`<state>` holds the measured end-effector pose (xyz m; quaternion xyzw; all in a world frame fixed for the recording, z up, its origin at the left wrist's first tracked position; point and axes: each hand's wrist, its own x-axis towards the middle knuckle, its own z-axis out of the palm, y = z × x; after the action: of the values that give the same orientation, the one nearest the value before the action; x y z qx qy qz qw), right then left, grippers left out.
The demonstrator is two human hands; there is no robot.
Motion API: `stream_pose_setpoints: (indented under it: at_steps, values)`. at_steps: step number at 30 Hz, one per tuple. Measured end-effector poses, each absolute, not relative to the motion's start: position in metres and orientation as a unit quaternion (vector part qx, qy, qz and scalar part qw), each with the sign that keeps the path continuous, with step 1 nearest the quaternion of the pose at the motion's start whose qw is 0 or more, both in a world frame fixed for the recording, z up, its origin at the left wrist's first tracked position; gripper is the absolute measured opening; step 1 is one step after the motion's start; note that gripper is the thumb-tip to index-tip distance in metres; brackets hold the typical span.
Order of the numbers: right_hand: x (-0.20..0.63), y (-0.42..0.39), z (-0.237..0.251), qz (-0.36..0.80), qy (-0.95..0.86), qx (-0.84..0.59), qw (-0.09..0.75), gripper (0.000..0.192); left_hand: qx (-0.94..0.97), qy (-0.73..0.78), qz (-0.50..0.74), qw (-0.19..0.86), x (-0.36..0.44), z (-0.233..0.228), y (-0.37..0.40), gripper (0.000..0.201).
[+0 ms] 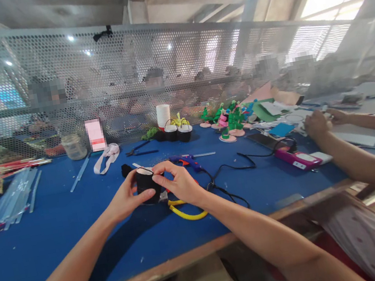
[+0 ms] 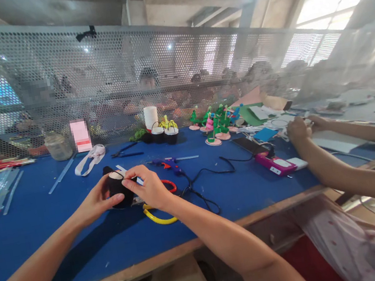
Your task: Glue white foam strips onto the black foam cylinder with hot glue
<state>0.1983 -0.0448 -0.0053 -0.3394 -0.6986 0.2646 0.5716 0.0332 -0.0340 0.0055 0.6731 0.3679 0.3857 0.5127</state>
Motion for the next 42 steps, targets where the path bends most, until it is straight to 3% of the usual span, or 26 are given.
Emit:
stream_pose_setpoints:
  at_steps: [3, 9, 12, 17, 22, 28, 30, 35, 40, 42]
  values:
    - [0.2, -0.045, -0.003, 0.316, -0.679, -0.341, 0.569, 0.015, 0.69, 0.385, 0.427, 0.439, 0.027, 0.007, -0.028, 0.062]
    - [0.207, -0.044, 0.007, 0.618, -0.526, -0.276, 0.515, 0.024, 0.682, 0.433, 0.502, 0.308, 0.018, 0.017, -0.022, 0.032]
    - [0.21, -0.042, 0.008, 0.682, -0.46, -0.255, 0.508, 0.023, 0.65, 0.501, 0.53, 0.213, 0.014, 0.02, -0.021, 0.025]
    - [0.212, -0.035, 0.005, 0.697, -0.412, -0.268, 0.522, 0.016, 0.638, 0.489, 0.572, 0.164, 0.014, 0.023, -0.025, 0.018]
    - [0.21, -0.032, 0.004, 0.683, -0.405, -0.288, 0.535, 0.019, 0.724, 0.428, 0.479, 0.251, 0.023, 0.021, -0.038, 0.021]
    - [0.211, -0.034, 0.005, 0.667, -0.427, -0.286, 0.54, 0.021, 0.77, 0.356, 0.303, 0.434, 0.027, 0.021, -0.042, 0.031]
    - [0.212, -0.035, 0.005, 0.67, -0.429, -0.279, 0.538, 0.024, 0.766, 0.362, 0.294, 0.442, 0.023, 0.023, -0.037, 0.035]
    - [0.213, -0.038, 0.004, 0.665, -0.467, -0.287, 0.507, 0.027, 0.682, 0.452, 0.45, 0.358, 0.011, 0.023, -0.019, 0.027]
    - [0.21, -0.041, 0.002, 0.653, -0.504, -0.283, 0.49, 0.028, 0.701, 0.56, 0.415, 0.15, 0.003, 0.02, -0.011, 0.022]
    - [0.211, -0.04, 0.001, 0.636, -0.514, -0.288, 0.499, 0.029, 0.695, 0.561, 0.427, 0.137, 0.002, 0.022, -0.012, 0.017]
